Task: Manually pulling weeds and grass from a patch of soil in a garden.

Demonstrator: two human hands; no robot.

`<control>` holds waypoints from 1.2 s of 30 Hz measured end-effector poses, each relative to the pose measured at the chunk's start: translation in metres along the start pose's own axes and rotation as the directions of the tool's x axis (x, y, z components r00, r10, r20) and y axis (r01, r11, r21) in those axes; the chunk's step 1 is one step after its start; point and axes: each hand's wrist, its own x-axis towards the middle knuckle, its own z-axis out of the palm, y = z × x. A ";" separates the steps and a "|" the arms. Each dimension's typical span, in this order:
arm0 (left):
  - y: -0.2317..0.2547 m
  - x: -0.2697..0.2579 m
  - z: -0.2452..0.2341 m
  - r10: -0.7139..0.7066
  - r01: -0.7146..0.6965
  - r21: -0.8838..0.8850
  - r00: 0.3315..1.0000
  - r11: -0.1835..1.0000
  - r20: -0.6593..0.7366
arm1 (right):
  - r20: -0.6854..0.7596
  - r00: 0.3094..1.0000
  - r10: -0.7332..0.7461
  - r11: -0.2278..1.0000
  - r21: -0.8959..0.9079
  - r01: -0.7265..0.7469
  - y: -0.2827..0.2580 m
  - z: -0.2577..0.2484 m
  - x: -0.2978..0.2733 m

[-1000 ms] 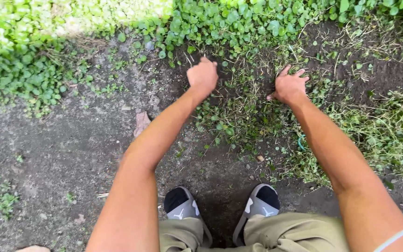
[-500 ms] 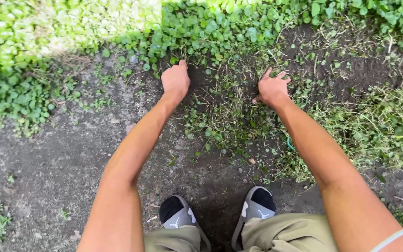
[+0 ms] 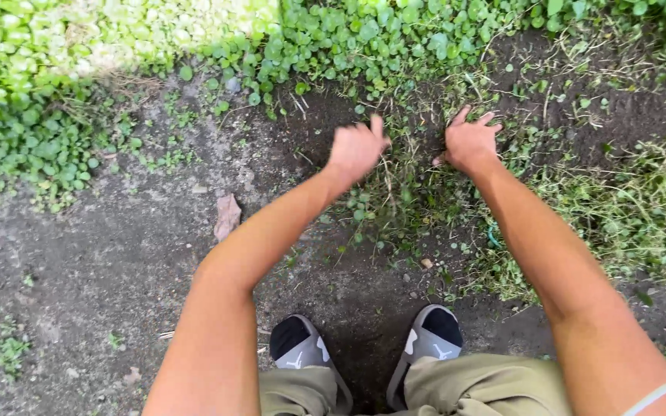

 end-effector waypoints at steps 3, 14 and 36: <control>-0.037 0.033 0.046 -0.210 0.215 0.150 0.976 0.965 -0.053 | 0.016 1.000 0.002 1.000 0.017 -0.003 -0.002 -0.006 -0.007; 0.037 -0.091 0.000 0.369 -0.308 -0.240 0.888 0.921 0.276 | 0.010 1.000 0.003 0.996 0.088 -0.004 0.001 -0.003 -0.006; 0.025 0.024 0.004 0.008 0.036 -0.135 0.951 0.990 0.308 | -0.013 1.000 -0.019 0.995 0.094 0.020 0.003 0.001 0.000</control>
